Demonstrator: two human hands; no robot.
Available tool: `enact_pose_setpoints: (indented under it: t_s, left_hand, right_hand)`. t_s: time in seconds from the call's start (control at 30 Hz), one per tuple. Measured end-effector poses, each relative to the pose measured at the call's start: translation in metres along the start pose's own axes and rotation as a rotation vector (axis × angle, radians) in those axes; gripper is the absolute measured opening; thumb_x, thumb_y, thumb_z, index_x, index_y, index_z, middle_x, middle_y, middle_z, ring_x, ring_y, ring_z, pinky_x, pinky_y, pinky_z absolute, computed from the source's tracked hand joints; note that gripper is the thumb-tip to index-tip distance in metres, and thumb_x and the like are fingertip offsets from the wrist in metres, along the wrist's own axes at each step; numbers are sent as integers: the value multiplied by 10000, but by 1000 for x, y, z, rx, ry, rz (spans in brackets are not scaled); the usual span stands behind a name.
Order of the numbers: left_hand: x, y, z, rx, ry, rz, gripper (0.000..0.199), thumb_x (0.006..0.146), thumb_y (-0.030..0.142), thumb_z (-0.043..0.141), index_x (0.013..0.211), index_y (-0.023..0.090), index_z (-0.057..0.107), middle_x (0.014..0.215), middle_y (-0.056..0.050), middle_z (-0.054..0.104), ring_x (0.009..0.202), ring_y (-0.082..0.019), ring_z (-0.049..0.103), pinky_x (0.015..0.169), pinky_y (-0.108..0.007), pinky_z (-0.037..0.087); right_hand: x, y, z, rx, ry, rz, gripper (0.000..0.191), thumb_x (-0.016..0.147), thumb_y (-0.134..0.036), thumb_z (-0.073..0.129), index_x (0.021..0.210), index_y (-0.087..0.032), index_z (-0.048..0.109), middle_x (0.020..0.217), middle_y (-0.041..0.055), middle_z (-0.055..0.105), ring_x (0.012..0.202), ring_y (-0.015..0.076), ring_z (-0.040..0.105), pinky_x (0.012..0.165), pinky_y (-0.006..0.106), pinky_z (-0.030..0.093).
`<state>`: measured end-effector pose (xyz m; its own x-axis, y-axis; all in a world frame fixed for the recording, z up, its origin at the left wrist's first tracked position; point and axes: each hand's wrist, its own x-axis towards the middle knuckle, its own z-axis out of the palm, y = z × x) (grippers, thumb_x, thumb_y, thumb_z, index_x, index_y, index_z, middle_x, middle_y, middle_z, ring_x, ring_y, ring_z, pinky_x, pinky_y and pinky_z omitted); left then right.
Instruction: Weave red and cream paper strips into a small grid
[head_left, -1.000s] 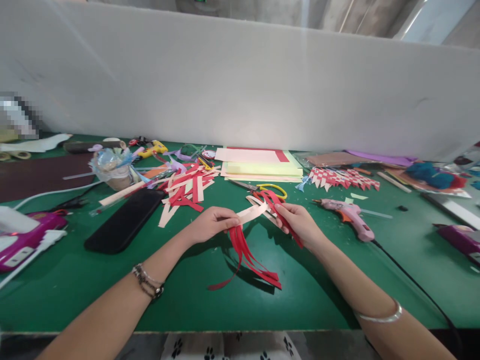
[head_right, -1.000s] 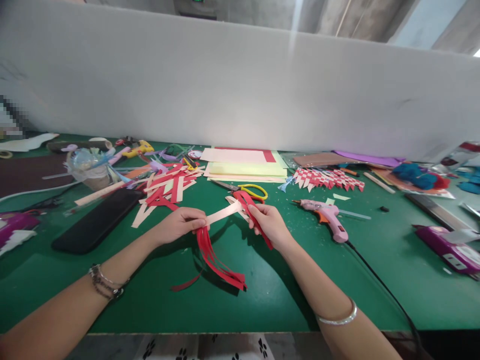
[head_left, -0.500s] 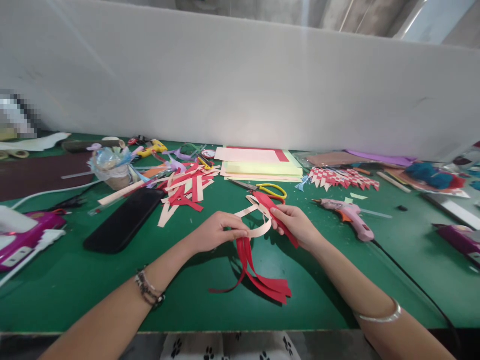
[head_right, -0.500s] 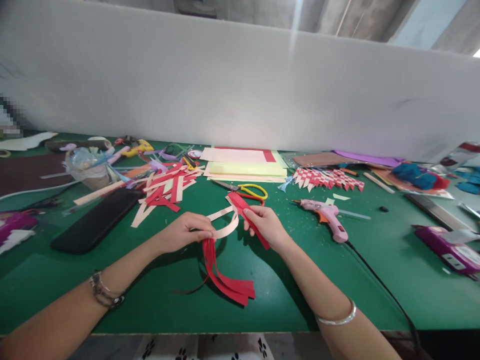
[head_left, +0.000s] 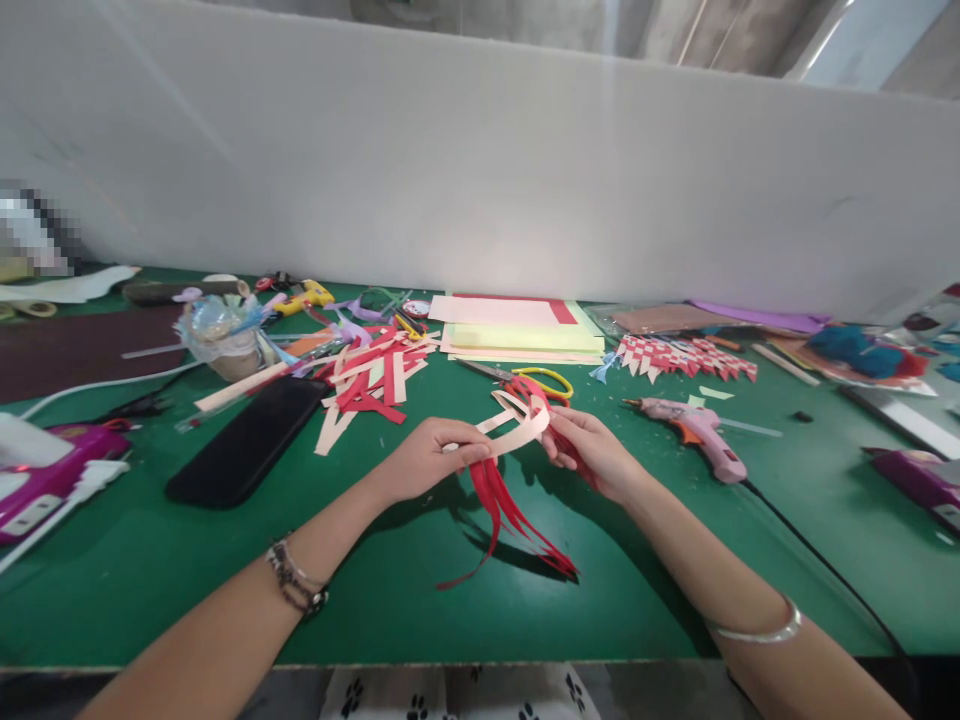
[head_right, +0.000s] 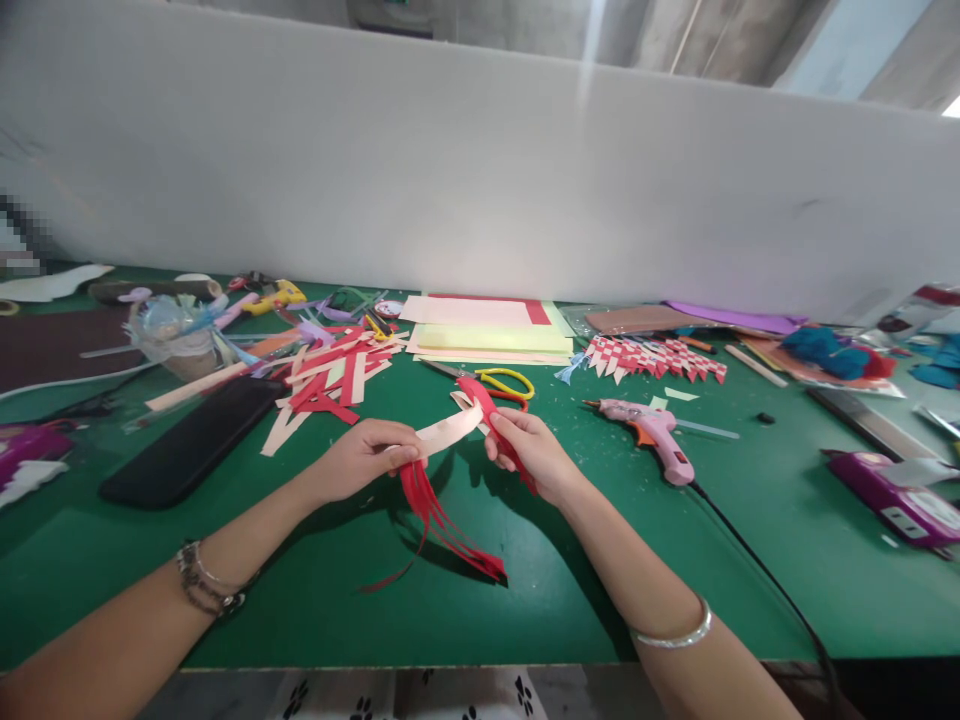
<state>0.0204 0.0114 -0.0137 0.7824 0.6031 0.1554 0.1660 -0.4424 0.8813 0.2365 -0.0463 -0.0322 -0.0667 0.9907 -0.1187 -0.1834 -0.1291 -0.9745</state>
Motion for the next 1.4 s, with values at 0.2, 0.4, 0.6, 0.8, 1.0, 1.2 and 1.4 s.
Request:
enact_pose_setpoints:
  t_s: [0.2,0.4,0.6,0.8,1.0,1.2,1.4]
  left_hand:
    - [1,-7,0,-99,82,-165,327,802,431,495,718,135,607,577,26,496,518,-86,411,501,-188,336]
    - [3,-6,0,-138,114,-237,365,781,473,494,675,132,569,562,32,459,498,-72,382,477,-183,319]
    - [3,-12,0,-145,90,-266,352,762,471,513,707,133,594,572,33,463,501,-76,392,481,-189,310]
    - [3,-13,-1,-90,120,-330,339,760,457,506,697,136,599,539,44,434,496,-84,390,502,-199,310]
    - [4,-16,-2,-6,122,-325,343,771,455,482,707,138,597,524,43,436,494,-94,402,509,-206,313]
    - [3,-18,-4,53,97,-330,350,777,460,468,725,147,614,529,41,436,501,-101,410,513,-207,322]
    - [3,-12,-7,62,75,-361,346,760,461,473,706,147,608,534,38,441,504,-98,411,507,-203,325]
  right_hand:
    - [0,-2,0,40,64,-32,309,758,-475,554,778,-167,553,449,-69,491,327,35,264,366,190,254]
    - [1,-5,-2,8,178,-60,350,732,-500,550,814,-161,578,425,-83,444,325,36,250,356,188,215]
    - [0,-6,-4,-134,216,-98,352,725,-515,555,761,-165,576,449,-64,478,345,43,297,357,193,189]
    - [-1,-8,-7,-91,236,-99,359,725,-520,551,787,-167,576,448,-62,492,347,47,298,355,193,190]
    - [-1,-7,-9,-68,280,-129,345,728,-521,557,693,-181,515,422,-64,487,322,39,285,339,189,203]
    - [-2,-9,-8,-178,311,-151,359,747,-536,521,699,-181,492,422,-64,485,296,31,281,309,179,196]
    - [-4,-12,-10,-515,383,-267,288,811,-450,470,725,-183,533,403,-70,459,314,48,320,339,180,236]
